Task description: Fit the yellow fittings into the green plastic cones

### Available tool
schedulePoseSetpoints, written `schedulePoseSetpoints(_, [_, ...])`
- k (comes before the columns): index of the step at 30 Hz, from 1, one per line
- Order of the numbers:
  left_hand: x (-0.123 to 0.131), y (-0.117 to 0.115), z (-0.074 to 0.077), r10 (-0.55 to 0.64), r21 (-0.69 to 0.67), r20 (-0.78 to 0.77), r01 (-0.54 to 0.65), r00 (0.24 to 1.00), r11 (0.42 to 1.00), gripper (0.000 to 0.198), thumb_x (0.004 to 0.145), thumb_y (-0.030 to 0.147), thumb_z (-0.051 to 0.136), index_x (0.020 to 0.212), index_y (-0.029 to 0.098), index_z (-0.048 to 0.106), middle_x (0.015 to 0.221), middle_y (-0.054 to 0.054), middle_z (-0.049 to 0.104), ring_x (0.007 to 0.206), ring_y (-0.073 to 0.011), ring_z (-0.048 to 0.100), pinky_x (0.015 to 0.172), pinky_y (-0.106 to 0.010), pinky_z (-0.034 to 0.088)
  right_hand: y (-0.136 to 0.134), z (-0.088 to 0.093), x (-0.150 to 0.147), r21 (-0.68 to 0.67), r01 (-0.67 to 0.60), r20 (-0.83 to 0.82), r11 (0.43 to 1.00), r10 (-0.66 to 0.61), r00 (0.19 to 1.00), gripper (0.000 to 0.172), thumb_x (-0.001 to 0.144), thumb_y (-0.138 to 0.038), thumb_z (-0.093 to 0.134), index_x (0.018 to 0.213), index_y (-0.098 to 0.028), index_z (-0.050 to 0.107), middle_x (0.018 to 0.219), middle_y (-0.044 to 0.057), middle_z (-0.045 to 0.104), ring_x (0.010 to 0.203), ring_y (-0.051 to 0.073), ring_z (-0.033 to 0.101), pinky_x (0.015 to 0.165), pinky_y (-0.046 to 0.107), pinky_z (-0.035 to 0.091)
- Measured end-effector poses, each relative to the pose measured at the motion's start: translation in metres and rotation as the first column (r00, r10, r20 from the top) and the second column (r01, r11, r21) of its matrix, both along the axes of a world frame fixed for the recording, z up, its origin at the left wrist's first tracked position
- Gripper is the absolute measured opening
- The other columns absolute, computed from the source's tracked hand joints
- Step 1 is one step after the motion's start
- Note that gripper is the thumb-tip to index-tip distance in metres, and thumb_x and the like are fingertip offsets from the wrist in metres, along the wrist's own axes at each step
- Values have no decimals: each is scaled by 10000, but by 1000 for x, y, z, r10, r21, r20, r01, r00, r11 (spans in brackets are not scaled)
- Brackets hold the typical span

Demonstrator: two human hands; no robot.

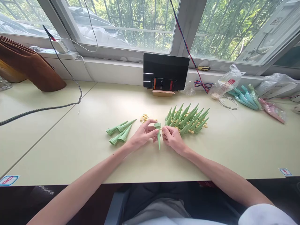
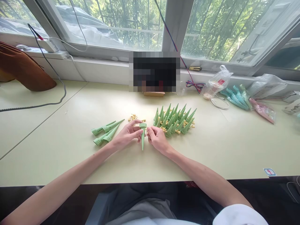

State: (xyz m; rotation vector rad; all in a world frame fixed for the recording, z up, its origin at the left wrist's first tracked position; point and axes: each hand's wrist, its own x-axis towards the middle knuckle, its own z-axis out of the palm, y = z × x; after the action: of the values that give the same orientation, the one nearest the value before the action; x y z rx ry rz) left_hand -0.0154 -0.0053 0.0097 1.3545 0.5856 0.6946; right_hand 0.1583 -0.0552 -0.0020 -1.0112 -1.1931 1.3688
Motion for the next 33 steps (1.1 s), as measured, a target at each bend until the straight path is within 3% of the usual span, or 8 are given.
schedulePoseSetpoints(13, [-3, 4, 0, -35, -9, -8, 35, 999, 999, 337, 837, 411, 709, 1032, 168, 580, 784, -33, 683, 609, -122, 615, 624, -273, 531, -1, 0, 0, -20, -15, -1, 1000, 15, 1000, 443, 896, -559, 588, 679, -205, 436, 527, -90, 279, 401, 61, 280, 388, 228, 186])
schedulePoseSetpoints(21, [-4, 5, 2, -47, 64, -24, 48, 999, 997, 303, 860, 404, 683, 1013, 160, 590, 798, -49, 687, 623, -132, 625, 627, -284, 534, -1, 3, 0, -55, -35, -28, 998, 33, 999, 447, 884, -567, 599, 686, -204, 431, 541, -96, 251, 401, 49, 246, 383, 218, 164])
schedulePoseSetpoints(26, [-3, 2, 3, 7, 154, -59, 2, 998, 988, 293, 852, 407, 688, 994, 161, 613, 734, -36, 666, 623, -148, 635, 619, -283, 532, 0, 4, 0, -87, -46, -44, 995, 43, 998, 455, 872, -578, 606, 682, -204, 431, 536, -104, 229, 396, 47, 226, 378, 213, 160])
schedulePoseSetpoints(33, [-2, -2, -2, 188, 332, -134, -134, 973, 934, 255, 835, 354, 702, 1013, 183, 638, 682, -7, 630, 580, -142, 619, 628, -286, 550, 2, 4, 1, -140, -69, -109, 988, 54, 993, 486, 841, -585, 640, 663, -213, 382, 525, -113, 214, 370, 42, 251, 362, 194, 141])
